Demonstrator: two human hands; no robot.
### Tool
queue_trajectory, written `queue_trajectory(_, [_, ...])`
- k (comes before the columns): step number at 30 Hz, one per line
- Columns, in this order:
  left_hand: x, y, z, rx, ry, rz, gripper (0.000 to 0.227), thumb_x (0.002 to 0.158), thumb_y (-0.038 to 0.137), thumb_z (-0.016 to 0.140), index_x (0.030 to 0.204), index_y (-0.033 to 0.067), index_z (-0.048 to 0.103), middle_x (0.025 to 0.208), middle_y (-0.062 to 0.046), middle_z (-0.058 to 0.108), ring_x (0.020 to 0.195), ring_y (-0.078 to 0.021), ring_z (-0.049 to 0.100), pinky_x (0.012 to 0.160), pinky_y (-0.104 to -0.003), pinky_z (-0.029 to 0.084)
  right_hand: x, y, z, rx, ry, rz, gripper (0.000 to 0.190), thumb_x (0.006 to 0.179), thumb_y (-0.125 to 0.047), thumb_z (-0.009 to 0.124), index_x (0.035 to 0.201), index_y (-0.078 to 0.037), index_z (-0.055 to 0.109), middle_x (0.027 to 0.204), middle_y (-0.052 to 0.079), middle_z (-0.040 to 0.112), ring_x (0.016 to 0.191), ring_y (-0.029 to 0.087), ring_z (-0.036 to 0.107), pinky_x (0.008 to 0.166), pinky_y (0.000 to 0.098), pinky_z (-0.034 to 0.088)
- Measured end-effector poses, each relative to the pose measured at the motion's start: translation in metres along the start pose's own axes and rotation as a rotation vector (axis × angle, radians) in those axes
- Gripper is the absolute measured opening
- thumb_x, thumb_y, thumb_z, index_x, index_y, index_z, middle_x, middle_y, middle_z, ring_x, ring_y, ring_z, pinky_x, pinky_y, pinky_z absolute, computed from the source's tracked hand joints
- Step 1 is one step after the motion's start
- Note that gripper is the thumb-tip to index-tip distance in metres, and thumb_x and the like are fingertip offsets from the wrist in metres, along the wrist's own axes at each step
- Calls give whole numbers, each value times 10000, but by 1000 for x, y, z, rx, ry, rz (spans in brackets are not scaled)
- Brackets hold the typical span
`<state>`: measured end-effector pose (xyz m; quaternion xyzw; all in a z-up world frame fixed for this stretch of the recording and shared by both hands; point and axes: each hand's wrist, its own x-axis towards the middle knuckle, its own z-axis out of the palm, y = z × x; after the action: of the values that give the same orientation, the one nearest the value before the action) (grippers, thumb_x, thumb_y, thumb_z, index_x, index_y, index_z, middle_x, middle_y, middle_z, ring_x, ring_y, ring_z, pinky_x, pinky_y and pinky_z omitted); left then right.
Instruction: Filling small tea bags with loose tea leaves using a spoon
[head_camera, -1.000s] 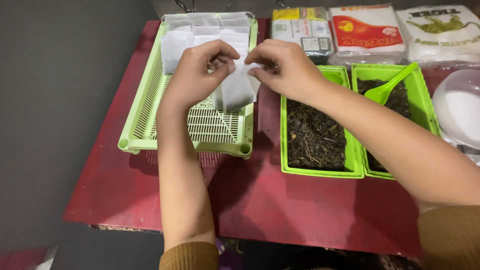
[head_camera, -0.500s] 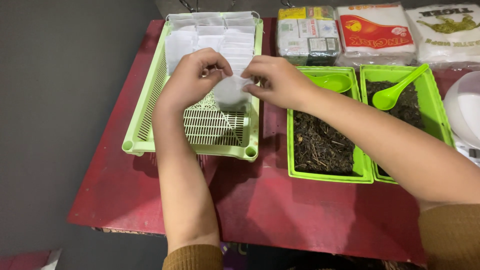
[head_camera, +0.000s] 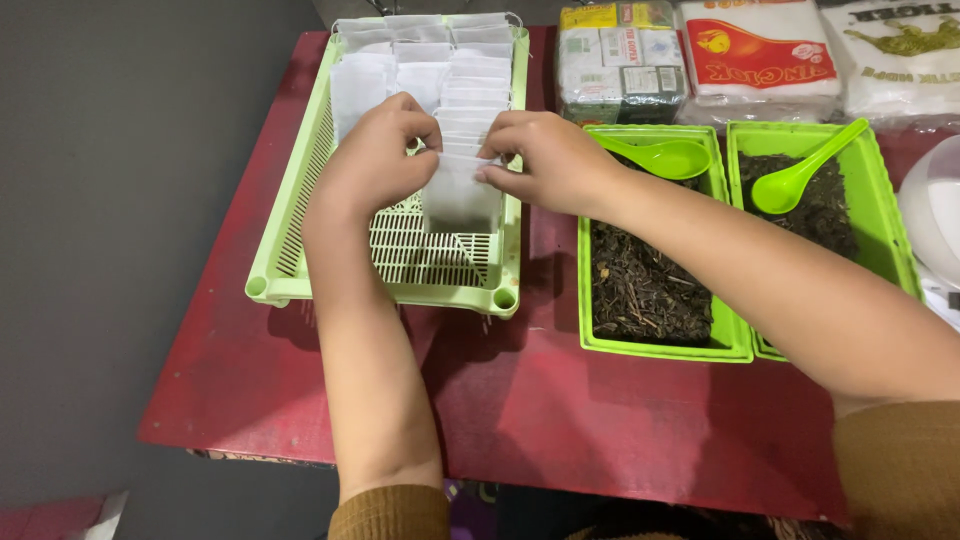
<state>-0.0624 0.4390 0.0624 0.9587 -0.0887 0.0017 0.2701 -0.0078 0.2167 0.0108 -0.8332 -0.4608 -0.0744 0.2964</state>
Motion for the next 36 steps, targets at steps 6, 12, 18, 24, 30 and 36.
queue_trajectory(6, [14,-24,10,71,19,77,211,806,73,471,807,109,679,1003,-54,592,866,-262,571,729,-394,420,8,-7,6,-35,-40,67,212,981,-276,694,968,-84,784,1013,44,715,878,259,675,695,420,489])
queue_trajectory(12, [21,-39,21,39,26,143,117,801,121,542,756,75,640,894,-204,605,925,-460,633,769,-532,476,7,-5,11,-71,-33,97,148,948,-193,664,847,-121,746,996,30,699,897,280,698,783,393,529])
queue_trajectory(18, [25,-38,29,44,-13,157,137,794,98,529,795,37,652,882,-253,627,968,-508,624,806,-562,470,4,-9,11,-171,-23,115,152,950,-236,672,822,-176,727,1011,-34,634,956,234,663,818,364,451])
queue_trajectory(24, [34,-48,36,36,-35,151,198,779,74,535,878,35,702,943,-283,650,1048,-521,616,856,-579,482,3,-2,20,-201,-31,167,155,961,-260,670,834,-195,733,1022,-42,559,1002,226,609,850,385,383])
queue_trajectory(30, [30,-46,33,5,-30,134,266,786,65,524,972,71,714,1047,-269,648,1130,-505,603,955,-549,477,8,2,23,-172,-28,203,141,971,-263,660,891,-166,723,1058,-20,549,1019,247,590,865,414,351])
queue_trajectory(36, [28,-43,32,-20,-26,90,336,773,43,497,1009,122,723,1087,-194,629,1083,-423,638,931,-507,502,10,-4,19,-138,-13,195,93,942,-205,682,877,-143,707,1086,10,557,1034,283,603,870,431,347])
